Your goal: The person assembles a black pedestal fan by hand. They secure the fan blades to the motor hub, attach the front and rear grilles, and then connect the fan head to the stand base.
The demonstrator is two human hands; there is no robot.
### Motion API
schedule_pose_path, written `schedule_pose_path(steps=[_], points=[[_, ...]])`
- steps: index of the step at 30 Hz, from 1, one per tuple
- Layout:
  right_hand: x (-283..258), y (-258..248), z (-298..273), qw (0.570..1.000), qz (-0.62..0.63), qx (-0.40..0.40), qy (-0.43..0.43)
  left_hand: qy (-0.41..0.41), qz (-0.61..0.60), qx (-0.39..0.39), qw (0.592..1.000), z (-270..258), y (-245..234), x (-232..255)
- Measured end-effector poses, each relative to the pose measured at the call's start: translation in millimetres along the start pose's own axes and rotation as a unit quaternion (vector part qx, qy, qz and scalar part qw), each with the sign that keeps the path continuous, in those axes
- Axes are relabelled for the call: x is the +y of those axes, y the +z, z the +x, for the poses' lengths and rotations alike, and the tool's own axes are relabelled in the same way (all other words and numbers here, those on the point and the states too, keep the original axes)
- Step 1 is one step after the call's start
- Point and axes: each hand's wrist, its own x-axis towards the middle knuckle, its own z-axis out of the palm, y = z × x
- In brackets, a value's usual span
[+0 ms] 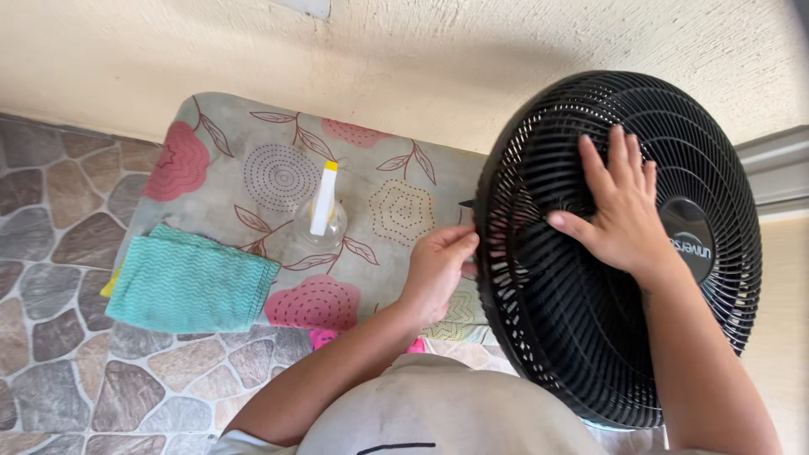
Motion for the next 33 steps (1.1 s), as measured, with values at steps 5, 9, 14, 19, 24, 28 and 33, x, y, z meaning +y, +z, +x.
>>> schedule_pose_path(steps=[5,9,14,19,24,28,33], points=[[8,0,-26,1.0,0.023,0.01,0.006,-0.109,-0.015,-0.082,0.991,16,-21,19],[9,-4,-28,0.997,0.062,0.038,-0.011,-0.118,0.049,-0.141,0.982,27,-19,28],[15,-5,-36,0.995,0.09,0.045,-0.021,-0.12,0.083,-0.152,0.978,26,-7,34],[9,-6,-31,0.995,0.085,0.042,-0.021,0.01,0.3,-0.169,0.939,18,-1,49],[6,-2,-32,0.998,0.055,0.033,-0.013,0.179,0.322,-0.164,0.915,15,-3,43],[2,1,-32,0.999,0.045,0.031,-0.001,0.211,0.338,-0.156,0.904,14,1,44],[2,-1,-28,0.998,0.053,0.04,-0.016,0.072,0.265,-0.202,0.94,25,-7,53]])
